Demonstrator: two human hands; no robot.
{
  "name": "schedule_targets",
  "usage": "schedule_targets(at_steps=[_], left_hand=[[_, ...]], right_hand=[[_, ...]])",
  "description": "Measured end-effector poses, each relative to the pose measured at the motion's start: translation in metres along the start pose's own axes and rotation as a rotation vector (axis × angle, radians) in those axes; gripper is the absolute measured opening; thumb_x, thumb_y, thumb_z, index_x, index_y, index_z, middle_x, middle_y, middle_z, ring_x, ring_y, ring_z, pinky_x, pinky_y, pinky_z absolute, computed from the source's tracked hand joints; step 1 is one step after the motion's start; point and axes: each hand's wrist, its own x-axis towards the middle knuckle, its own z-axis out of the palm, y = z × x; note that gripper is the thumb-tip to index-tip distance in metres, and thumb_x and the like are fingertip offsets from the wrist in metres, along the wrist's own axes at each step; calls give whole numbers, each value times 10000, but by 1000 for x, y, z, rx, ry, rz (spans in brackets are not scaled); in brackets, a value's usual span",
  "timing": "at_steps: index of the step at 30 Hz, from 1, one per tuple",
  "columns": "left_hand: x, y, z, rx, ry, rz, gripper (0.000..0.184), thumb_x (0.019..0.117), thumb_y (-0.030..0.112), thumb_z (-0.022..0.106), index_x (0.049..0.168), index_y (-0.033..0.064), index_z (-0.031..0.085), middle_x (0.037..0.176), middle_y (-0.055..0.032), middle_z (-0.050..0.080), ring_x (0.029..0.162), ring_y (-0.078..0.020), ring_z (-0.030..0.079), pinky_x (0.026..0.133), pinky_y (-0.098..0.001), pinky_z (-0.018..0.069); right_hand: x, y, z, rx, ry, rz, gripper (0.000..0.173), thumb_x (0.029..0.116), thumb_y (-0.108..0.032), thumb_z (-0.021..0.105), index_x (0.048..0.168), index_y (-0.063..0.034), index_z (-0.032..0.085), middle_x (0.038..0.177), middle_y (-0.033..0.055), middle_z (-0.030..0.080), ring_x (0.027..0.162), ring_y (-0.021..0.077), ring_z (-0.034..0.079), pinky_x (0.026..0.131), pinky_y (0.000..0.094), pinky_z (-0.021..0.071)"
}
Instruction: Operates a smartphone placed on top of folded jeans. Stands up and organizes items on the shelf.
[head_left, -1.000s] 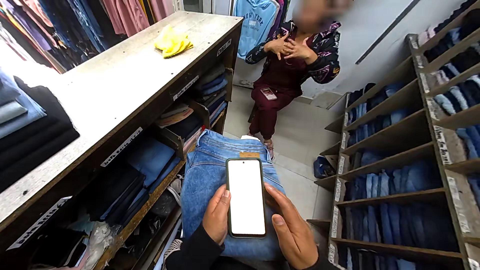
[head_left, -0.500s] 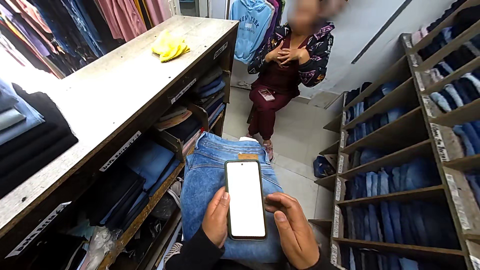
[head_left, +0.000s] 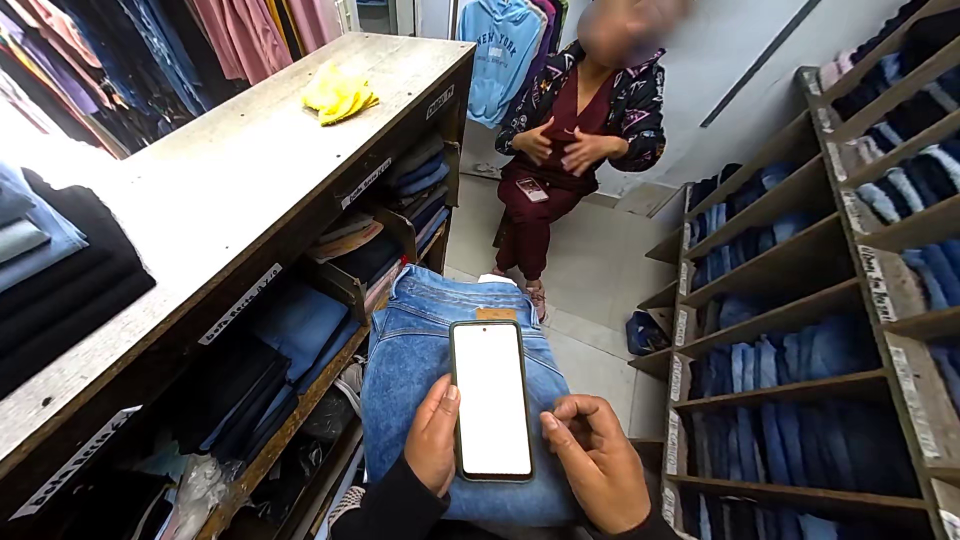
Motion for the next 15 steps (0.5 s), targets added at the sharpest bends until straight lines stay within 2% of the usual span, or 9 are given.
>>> schedule_targets(at_steps=[4, 6, 8, 11, 13, 15], left_hand=[[0, -1, 0, -12, -2, 6, 464, 1044, 152, 290, 1411, -116, 381, 1146, -123, 677, 1014, -134, 703, 935, -338, 584], [0, 0, 0, -11, -1, 6, 461, 1045, 155, 292, 1410, -111, 383, 1143, -118, 677, 1008, -130, 704, 930, -334, 585], [0, 0, -1, -13, -1, 7, 463, 1045, 160, 296, 1409, -111, 387, 1141, -119, 678, 1009, -130, 703, 931, -333, 585], [0, 0, -2, -31, -3, 11, 446, 1045, 154, 300, 1393, -106, 404, 1127, -116, 686, 1005, -134, 707, 925, -337, 589], [0, 0, -2, -28, -9, 11, 443, 1051, 155, 298, 1393, -105, 407, 1135, -111, 685, 1009, -130, 706, 929, -337, 587], [0, 1, -1, -17, -7, 3, 450, 1056, 155, 291, 1403, -111, 396, 1145, -117, 681, 1014, -132, 705, 934, -336, 586]], right_hand=[[0, -5, 0, 48, 0, 31, 124, 948, -213, 637, 1006, -121, 576, 761, -72, 615, 598, 11, 580, 539, 160, 505], [1, -7, -2, 98, -19, 33, 118, 975, -253, 621, 983, -144, 575, 753, -74, 619, 616, 17, 598, 557, 166, 520], [5, -11, -6, 227, -47, 47, 133, 998, -296, 624, 950, -176, 592, 726, -67, 619, 612, 24, 597, 572, 166, 518], [12, -32, -14, 489, -111, 111, 205, 1003, -361, 634, 889, -195, 671, 681, -56, 610, 560, 26, 590, 538, 165, 521], [15, -58, -25, 592, -238, 106, 264, 1026, -394, 578, 926, -191, 713, 695, -64, 635, 568, 22, 617, 528, 166, 539], [14, -92, -36, 563, -419, 59, 275, 1052, -402, 521, 1031, -235, 739, 775, -97, 694, 646, -10, 649, 580, 155, 548]])
